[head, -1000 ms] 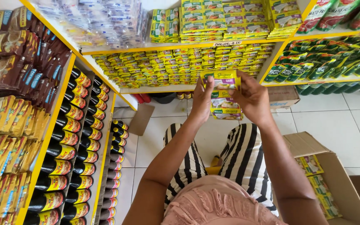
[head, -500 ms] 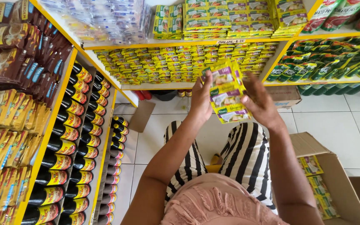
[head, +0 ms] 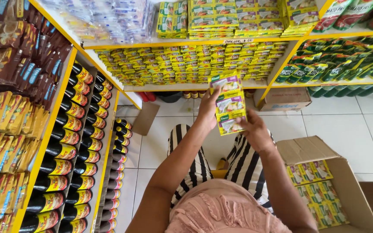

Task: Restocking and organizing packets of seasoning on grocery store shelves from a cardboard box.

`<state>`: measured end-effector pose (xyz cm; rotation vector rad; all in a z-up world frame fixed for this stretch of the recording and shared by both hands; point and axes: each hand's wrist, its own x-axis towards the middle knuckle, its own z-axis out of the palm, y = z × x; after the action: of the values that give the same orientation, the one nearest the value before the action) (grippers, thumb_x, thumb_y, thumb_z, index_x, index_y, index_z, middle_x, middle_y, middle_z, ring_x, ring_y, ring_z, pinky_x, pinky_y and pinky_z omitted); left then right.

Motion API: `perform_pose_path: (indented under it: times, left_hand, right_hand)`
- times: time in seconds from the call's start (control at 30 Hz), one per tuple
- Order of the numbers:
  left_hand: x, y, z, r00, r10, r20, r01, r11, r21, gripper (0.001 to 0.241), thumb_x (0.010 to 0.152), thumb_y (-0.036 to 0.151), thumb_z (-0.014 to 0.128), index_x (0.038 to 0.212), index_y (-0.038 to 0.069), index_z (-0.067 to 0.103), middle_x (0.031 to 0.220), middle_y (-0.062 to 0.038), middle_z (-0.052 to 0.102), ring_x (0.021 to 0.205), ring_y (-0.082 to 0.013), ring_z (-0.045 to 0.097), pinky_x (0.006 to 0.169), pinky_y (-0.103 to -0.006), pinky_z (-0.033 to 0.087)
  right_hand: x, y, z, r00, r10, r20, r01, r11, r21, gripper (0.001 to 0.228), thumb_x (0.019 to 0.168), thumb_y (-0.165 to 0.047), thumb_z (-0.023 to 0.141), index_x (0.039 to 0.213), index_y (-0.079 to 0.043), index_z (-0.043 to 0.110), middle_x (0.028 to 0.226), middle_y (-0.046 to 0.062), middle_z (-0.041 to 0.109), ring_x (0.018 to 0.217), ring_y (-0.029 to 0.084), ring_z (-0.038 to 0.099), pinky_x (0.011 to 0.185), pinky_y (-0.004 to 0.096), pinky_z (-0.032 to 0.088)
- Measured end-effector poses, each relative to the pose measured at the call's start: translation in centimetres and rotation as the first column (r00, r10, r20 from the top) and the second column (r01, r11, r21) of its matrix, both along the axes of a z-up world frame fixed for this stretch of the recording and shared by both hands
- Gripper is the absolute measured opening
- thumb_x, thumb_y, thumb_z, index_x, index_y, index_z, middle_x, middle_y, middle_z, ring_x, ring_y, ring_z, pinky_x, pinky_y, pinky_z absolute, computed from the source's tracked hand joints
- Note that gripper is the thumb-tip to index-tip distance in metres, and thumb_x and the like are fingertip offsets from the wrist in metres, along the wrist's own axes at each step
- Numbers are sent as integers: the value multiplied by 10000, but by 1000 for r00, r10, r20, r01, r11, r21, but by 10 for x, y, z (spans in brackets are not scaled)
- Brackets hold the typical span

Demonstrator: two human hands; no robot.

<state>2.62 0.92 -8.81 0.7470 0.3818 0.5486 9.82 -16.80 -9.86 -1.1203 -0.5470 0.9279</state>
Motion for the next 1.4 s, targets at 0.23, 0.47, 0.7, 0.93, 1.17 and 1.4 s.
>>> perform_pose_path:
  times: [0.23,0.47,0.7,0.93,1.17,1.4]
  left_hand:
    - [24,5,-48,989,15,-148,-39,987,-157,391,991,311,612,1293,67,566,1201,-126,706,1041,-248,718,926,-461,602]
    - [116,36,-59,985,-18,-174,6,998,-70,283,1048,226,522,1289,82,558,1253,-113,659,1096,-244,677,923,-455,591]
    - [271,114,-12,998,22,56,-30,987,158,201,1059,192,559,1188,46,611,1117,-99,674,977,-226,674,857,-441,610]
    - [413,156,16,995,-48,89,44,998,49,215,993,168,622,1180,62,622,1061,-68,698,924,-226,693,850,-468,600]
    - [466,129,-4,999,14,-44,4,924,383,603,1026,523,537,1505,161,494,1468,-41,544,1324,-172,508,1107,-384,380]
    - [465,122,5,982,-40,182,32,998,46,722,1027,659,453,1418,61,561,1306,-112,647,1121,-247,640,965,-420,520]
  right_hand:
    - [3,-16,-70,976,-86,-199,74,995,-69,330,1001,-230,614,1242,-4,598,1037,54,717,844,144,700,746,299,578]
    - [75,-4,-67,964,-226,-138,218,973,-70,294,1017,-188,612,1223,21,629,1007,109,728,794,180,711,720,281,581]
    - [184,51,9,931,-363,43,358,929,90,251,1014,-173,656,1148,30,591,936,128,723,746,186,715,683,306,599]
    - [299,80,48,883,-468,-25,466,870,161,178,1043,-169,633,1119,-10,605,865,88,712,703,182,709,661,295,585]
    - [353,86,23,861,-456,-226,498,844,198,86,1038,-108,617,1056,-31,583,913,108,715,822,225,737,794,360,649]
    - [358,95,19,839,-475,-266,530,824,201,108,1037,-92,633,995,-64,537,894,110,708,831,233,732,790,370,656]
